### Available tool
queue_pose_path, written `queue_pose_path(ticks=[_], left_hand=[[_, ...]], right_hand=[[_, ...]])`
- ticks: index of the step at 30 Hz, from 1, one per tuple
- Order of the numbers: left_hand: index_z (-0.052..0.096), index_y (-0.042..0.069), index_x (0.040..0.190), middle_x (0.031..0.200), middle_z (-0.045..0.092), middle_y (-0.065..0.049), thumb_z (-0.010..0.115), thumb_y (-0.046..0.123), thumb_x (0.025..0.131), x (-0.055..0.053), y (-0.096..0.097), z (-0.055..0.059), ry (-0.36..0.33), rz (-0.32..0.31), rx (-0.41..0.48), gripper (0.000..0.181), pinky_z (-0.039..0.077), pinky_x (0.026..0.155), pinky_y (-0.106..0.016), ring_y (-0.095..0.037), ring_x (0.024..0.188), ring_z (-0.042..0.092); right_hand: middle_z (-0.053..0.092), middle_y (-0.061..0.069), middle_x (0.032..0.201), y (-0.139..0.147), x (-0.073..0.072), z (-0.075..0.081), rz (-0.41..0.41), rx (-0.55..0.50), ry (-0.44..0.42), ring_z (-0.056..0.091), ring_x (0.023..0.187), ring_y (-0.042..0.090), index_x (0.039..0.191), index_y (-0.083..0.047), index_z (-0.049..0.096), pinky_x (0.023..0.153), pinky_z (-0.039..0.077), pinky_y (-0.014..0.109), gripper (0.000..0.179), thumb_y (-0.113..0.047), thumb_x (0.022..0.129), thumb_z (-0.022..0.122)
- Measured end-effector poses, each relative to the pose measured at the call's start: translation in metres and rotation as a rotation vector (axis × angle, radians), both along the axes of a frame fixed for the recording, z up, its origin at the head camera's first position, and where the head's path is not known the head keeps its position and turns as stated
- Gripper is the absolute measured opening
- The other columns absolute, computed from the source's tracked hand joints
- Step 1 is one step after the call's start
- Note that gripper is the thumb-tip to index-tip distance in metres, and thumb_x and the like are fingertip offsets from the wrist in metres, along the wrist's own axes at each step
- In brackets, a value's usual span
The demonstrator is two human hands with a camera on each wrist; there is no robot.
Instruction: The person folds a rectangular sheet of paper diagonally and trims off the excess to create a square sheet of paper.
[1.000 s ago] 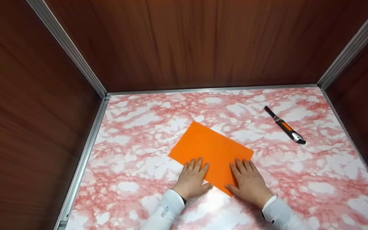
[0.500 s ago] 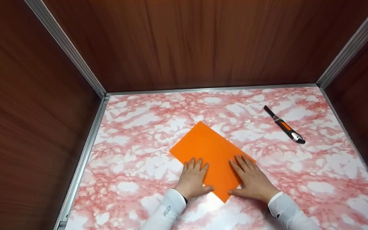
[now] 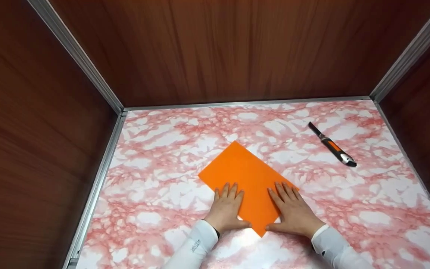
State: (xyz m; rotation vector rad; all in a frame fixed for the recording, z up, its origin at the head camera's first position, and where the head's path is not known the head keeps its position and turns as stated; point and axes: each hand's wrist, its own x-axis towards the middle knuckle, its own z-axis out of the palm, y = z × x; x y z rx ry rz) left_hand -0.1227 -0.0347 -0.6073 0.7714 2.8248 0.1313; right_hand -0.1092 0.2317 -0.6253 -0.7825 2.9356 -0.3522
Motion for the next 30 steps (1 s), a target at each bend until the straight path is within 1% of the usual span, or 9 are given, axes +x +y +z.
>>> queue_pose_path(ticks=[4, 8, 13, 18, 22, 24, 28, 30], left_hand=[[0.029, 0.014, 0.154, 0.159, 0.018, -0.014, 0.058, 0.082, 0.070, 0.000, 0.000, -0.001, 0.012, -0.004, -0.009, 0.112, 0.016, 0.109, -0.063, -0.038, 0.145, 0.012], [0.028, 0.016, 0.155, 0.159, 0.019, -0.013, 0.056, 0.082, 0.073, -0.003, -0.001, -0.002, 0.018, -0.011, -0.013, 0.109, 0.016, 0.109, -0.062, -0.037, 0.145, 0.013], [0.033, 0.019, 0.153, 0.158, 0.024, -0.009, 0.060, 0.074, 0.078, -0.006, -0.005, 0.000, 0.013, -0.007, 0.002, 0.098, 0.019, 0.110, -0.059, -0.034, 0.145, 0.017], [0.040, 0.020, 0.150, 0.156, 0.031, -0.006, 0.062, 0.065, 0.084, -0.009, -0.009, 0.001, 0.025, -0.004, 0.041, 0.083, 0.024, 0.109, -0.056, -0.031, 0.143, 0.024], [0.046, 0.019, 0.147, 0.153, 0.037, -0.004, 0.061, 0.052, 0.091, -0.012, -0.014, 0.002, 0.053, -0.016, 0.067, 0.067, 0.029, 0.107, -0.053, -0.029, 0.141, 0.030], [0.049, 0.018, 0.145, 0.150, 0.041, -0.003, 0.061, 0.044, 0.094, -0.014, -0.016, 0.002, 0.083, -0.029, 0.072, 0.058, 0.032, 0.105, -0.051, -0.027, 0.138, 0.035], [0.054, 0.016, 0.140, 0.145, 0.048, -0.004, 0.061, 0.030, 0.095, -0.018, -0.022, 0.004, 0.122, -0.052, 0.079, 0.048, 0.036, 0.103, -0.048, -0.026, 0.134, 0.041], [0.056, 0.015, 0.138, 0.144, 0.049, -0.005, 0.061, 0.027, 0.095, -0.020, -0.024, 0.005, 0.119, -0.053, 0.091, 0.045, 0.037, 0.103, -0.047, -0.025, 0.133, 0.042]], right_hand=[[0.014, 0.018, 0.160, -0.001, -0.001, 0.002, -0.011, -0.001, -0.024, 0.009, 0.145, 0.038, 0.155, -0.010, 0.024, 0.112, 0.010, 0.058, 0.117, -0.083, 0.070, 0.058], [0.017, 0.017, 0.159, -0.001, -0.003, 0.002, -0.018, 0.000, -0.012, 0.012, 0.145, 0.038, 0.155, -0.010, 0.026, 0.111, 0.012, 0.058, 0.113, -0.081, 0.072, 0.057], [0.024, 0.014, 0.158, 0.001, -0.006, 0.002, -0.037, -0.023, 0.010, 0.019, 0.143, 0.035, 0.154, -0.011, 0.029, 0.111, 0.015, 0.057, 0.109, -0.080, 0.074, 0.057], [0.034, 0.011, 0.154, 0.006, -0.010, 0.004, -0.061, -0.084, 0.030, 0.029, 0.140, 0.033, 0.152, -0.010, 0.034, 0.109, 0.024, 0.055, 0.102, -0.072, 0.076, 0.063], [0.042, 0.010, 0.149, 0.012, -0.014, 0.007, -0.077, -0.138, 0.034, 0.036, 0.137, 0.030, 0.150, -0.009, 0.038, 0.107, 0.030, 0.053, 0.092, -0.059, 0.080, 0.070], [0.044, 0.010, 0.147, 0.016, -0.016, 0.008, -0.081, -0.154, 0.033, 0.038, 0.135, 0.029, 0.149, -0.008, 0.041, 0.106, 0.032, 0.051, 0.083, -0.047, 0.083, 0.072], [0.049, 0.010, 0.142, 0.023, -0.019, 0.008, -0.094, -0.187, 0.034, 0.042, 0.131, 0.027, 0.145, -0.006, 0.046, 0.106, 0.034, 0.047, 0.066, -0.022, 0.085, 0.068], [0.052, 0.010, 0.138, 0.027, -0.021, 0.007, -0.104, -0.215, 0.046, 0.045, 0.128, 0.027, 0.142, -0.005, 0.050, 0.105, 0.036, 0.046, 0.060, -0.015, 0.084, 0.067]])
